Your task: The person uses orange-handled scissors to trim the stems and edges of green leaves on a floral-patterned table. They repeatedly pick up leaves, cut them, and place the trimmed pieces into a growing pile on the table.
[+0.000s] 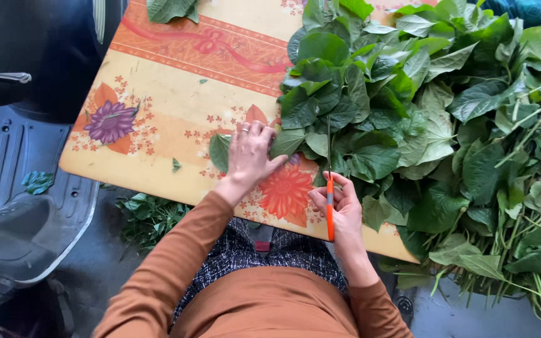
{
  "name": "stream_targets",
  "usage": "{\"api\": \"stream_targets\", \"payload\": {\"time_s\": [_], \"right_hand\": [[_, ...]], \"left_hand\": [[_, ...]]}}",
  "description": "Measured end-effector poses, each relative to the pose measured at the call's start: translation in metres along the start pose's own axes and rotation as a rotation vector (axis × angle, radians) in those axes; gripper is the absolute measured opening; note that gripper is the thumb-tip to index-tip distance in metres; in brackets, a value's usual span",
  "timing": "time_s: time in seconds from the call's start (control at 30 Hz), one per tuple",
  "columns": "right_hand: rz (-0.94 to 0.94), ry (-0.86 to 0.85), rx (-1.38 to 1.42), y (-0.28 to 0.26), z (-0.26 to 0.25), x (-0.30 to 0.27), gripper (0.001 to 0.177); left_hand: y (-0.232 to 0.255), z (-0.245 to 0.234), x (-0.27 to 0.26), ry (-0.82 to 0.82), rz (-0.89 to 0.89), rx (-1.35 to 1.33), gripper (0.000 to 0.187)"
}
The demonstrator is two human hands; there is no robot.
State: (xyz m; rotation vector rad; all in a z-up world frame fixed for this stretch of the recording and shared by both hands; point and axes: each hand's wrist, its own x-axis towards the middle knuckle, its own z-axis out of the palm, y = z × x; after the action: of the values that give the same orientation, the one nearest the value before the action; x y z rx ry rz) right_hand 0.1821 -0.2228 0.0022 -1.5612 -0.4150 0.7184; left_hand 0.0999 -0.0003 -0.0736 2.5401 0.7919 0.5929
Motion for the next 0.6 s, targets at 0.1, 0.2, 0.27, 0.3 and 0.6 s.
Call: {"api": "stream_targets", "payload": {"time_s": [0.1, 0.2, 0.27, 0.3, 0.6], "right_hand": [[0.000, 0.009, 0.015, -0.004, 0.001, 0.001, 0.058], [0.030, 0.010, 0.076, -0.011, 0.009, 0.004, 0.058], [0.049, 0.006, 0.124, -0.020, 0.020, 0.010, 0.057], [0.104, -0.011, 0.151, -0.026, 0.026, 0.014, 0.056], [0.266, -0.117, 0.466, 0.005, 0.060, 0.035, 0.046]], "left_hand": [[-0.011, 0.019, 0.004, 0.019, -0.069, -0.157, 0.032], [0.002, -0.003, -0.006, -0.016, -0.297, -0.748, 0.025], [0.012, -0.023, -0.015, -0.078, -0.499, -1.174, 0.029], [0.015, -0.030, -0.021, -0.071, -0.580, -1.384, 0.025], [0.028, -0.030, -0.068, -0.034, -0.547, -1.799, 0.032]]}}
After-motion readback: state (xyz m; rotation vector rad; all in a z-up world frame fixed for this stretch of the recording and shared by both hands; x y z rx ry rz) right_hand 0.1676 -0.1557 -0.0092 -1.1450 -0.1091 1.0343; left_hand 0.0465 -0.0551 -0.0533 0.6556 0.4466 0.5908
